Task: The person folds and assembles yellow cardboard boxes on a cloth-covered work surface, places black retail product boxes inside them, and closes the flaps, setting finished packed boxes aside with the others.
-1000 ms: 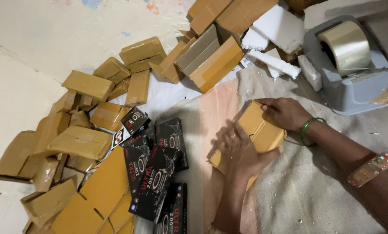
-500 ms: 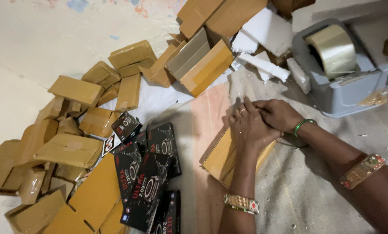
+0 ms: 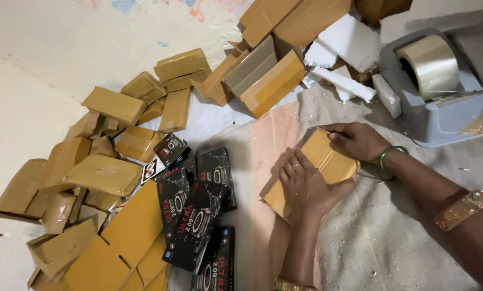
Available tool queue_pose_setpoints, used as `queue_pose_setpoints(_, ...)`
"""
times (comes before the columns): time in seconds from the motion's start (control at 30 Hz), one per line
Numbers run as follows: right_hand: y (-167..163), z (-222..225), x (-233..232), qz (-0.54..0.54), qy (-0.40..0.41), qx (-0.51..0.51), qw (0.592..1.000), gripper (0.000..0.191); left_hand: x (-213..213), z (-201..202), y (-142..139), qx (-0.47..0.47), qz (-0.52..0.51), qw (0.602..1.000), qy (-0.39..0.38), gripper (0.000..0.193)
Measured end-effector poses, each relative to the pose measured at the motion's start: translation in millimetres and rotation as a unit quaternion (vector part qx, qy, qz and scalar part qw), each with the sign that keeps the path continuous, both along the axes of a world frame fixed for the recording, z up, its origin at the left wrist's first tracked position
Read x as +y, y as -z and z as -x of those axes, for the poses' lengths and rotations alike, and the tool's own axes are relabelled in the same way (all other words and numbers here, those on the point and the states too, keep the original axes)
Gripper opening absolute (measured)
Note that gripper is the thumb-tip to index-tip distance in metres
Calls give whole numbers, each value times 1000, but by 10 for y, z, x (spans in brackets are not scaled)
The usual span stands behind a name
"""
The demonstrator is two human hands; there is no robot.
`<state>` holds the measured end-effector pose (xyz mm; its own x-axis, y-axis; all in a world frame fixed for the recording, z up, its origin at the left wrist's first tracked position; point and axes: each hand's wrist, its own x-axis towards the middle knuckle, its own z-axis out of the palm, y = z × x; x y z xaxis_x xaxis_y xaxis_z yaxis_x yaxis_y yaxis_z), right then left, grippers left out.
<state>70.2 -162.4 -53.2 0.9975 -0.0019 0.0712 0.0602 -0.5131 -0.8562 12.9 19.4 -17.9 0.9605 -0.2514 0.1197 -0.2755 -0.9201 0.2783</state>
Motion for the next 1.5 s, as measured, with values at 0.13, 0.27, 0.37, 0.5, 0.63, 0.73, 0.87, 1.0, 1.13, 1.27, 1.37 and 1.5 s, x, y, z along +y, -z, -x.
queue_pose_setpoints(0.13, 14, 15, 25, -7, -3, -24, 1000, 41, 231, 178, -62, 16, -12, 1000, -5, 139)
queue_pose_setpoints(0.27, -8, 17, 33, 13, -5, 2, 1000, 43, 433, 312, -81, 3, -9, 1000, -12, 141)
queue_pose_setpoints(0.37, -58, 28, 34, 17, -3, 39, 999, 42, 510, 361, -105, 40, -12, 999, -24, 141)
queue_pose_setpoints(0.5, -178, 88, 49, -108, -61, 64, 990, 49, 526, 435, -119, -5, 15, 999, -50, 139)
queue_pose_setpoints(0.63, -333, 176, 86, -321, -131, 152, 926, 70, 561, 533, -147, -93, 35, 995, -30, 131)
queue_pose_setpoints(0.73, -442, 165, 13, -216, -190, 126, 949, 81, 569, 577, -196, -117, 7, 993, -11, 130)
queue_pose_setpoints(0.87, -377, 79, -1, -200, -159, 130, 958, 54, 480, 574, -229, -101, -61, 993, 0, 132)
queue_pose_setpoints(1.0, -164, -56, 35, -139, -104, 142, 975, 50, 317, 422, -186, -3, -113, 993, -19, 135)
queue_pose_setpoints(1.13, -31, -160, 34, -93, -117, 115, 982, 53, 45, 137, -129, 44, -105, 993, 24, 144)
queue_pose_setpoints(1.27, -56, -171, 42, -150, -180, -5, 972, 50, -374, -173, -93, -17, -80, 994, 72, 148)
queue_pose_setpoints(1.37, -93, -154, 33, -189, -159, 18, 969, 50, -536, -319, -58, -7, -104, 991, 84, 149)
queue_pose_setpoints(1.5, -111, -107, 46, -206, -138, 43, 968, 47, -544, -313, 24, -41, -85, 992, 77, 146)
